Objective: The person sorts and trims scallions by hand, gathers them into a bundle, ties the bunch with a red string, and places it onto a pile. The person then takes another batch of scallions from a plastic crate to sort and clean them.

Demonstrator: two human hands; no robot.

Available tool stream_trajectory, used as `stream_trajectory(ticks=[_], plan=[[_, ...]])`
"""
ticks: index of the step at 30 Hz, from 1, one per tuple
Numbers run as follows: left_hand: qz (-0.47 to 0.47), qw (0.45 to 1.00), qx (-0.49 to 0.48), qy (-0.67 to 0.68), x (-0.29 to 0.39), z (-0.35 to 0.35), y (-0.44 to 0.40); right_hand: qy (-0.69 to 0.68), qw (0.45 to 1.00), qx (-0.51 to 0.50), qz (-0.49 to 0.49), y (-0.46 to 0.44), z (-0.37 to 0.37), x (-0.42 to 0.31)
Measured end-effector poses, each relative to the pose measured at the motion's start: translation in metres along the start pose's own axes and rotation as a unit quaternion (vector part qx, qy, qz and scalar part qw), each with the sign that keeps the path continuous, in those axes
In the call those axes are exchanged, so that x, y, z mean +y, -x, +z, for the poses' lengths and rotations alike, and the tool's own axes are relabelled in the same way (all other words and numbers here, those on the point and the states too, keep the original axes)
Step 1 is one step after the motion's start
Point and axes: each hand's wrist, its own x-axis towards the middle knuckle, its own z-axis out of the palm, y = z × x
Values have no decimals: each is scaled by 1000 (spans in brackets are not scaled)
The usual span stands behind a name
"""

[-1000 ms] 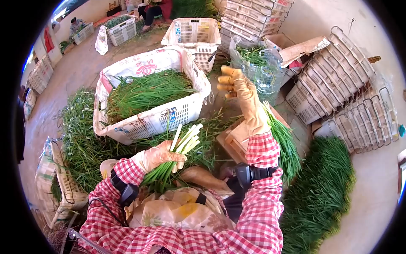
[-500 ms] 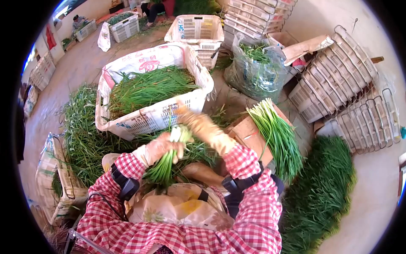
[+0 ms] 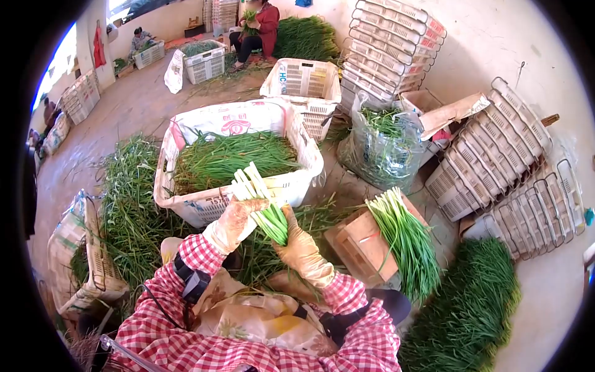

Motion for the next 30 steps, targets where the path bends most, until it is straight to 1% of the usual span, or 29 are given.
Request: stream_trajectory(ticks=[1,4,5,6,7,8,9,10,11,12,13,14,15,16,17,18,19,20,22,23,24,26,27,28,29,30], plan=[[31,999,-4,-30,4,6,2,8,1000,5,-13,0,1,1],[31,998,19,-49,14,13,6,42,999,9,-1,-1,8,7],[35,995,66,-61,16,10,0,92,996,5,-15,-1,-1,-5],[26,994,92,-61,21,4,-4,140,990,0,-28,-1,-13,-15],[26,994,108,-21,25,4,-7,126,977,67,-156,-8,-11,3],[25,992,122,20,29,5,-11,200,946,107,-231,-15,-21,-4],[85,989,121,27,31,-8,-22,223,939,101,-243,-19,-28,-6],[108,986,125,7,46,-12,-29,248,929,96,-256,-22,-35,-7],[149,978,144,4,47,-47,-41,283,918,97,-261,-21,-47,-10],[266,915,116,-282,64,-86,-50,318,905,98,-263,-17,-62,-14],[279,931,116,-205,77,-83,-42,378,884,111,-250,-16,-83,-22],[293,941,115,-125,90,-80,-35,386,883,122,-239,-18,-103,-13],[309,943,113,-46,102,-78,-28,346,895,127,-252,-17,-131,-9],[263,953,123,-86,93,-113,-33,308,905,132,-261,-15,-157,-10],[269,812,183,-484,79,-117,-37,242,945,128,-178,-14,-177,-13],[158,925,241,-246,70,-94,-42,173,972,125,-94,-14,-197,-14],[78,940,249,-219,55,-76,-46,35,996,77,19,-20,-216,-5],[1,948,253,-194,43,-63,-50,-32,995,66,72,-18,-226,-5],[14,978,98,-182,3,-67,-66,-5,997,15,79,-21,-238,29],[3,968,47,-246,0,-45,-75,-91,993,5,73,-12,-238,23],[31,980,76,-179,-14,-16,-81,-146,984,-1,97,-7,-239,14],[-19,981,-4,-193,-21,17,-101,-222,967,-15,122,3,-245,12],[-38,976,-41,-209,-20,37,-104,-246,962,-30,113,4,-247,20],[-57,969,-78,-226,-19,56,-108,-278,951,-48,123,6,-249,23],[-48,965,-131,-220,-22,64,-116,-270,953,-59,123,7,-250,30],[-67,964,-154,-204,-22,77,-117,-264,954,-71,122,7,-250,38]])
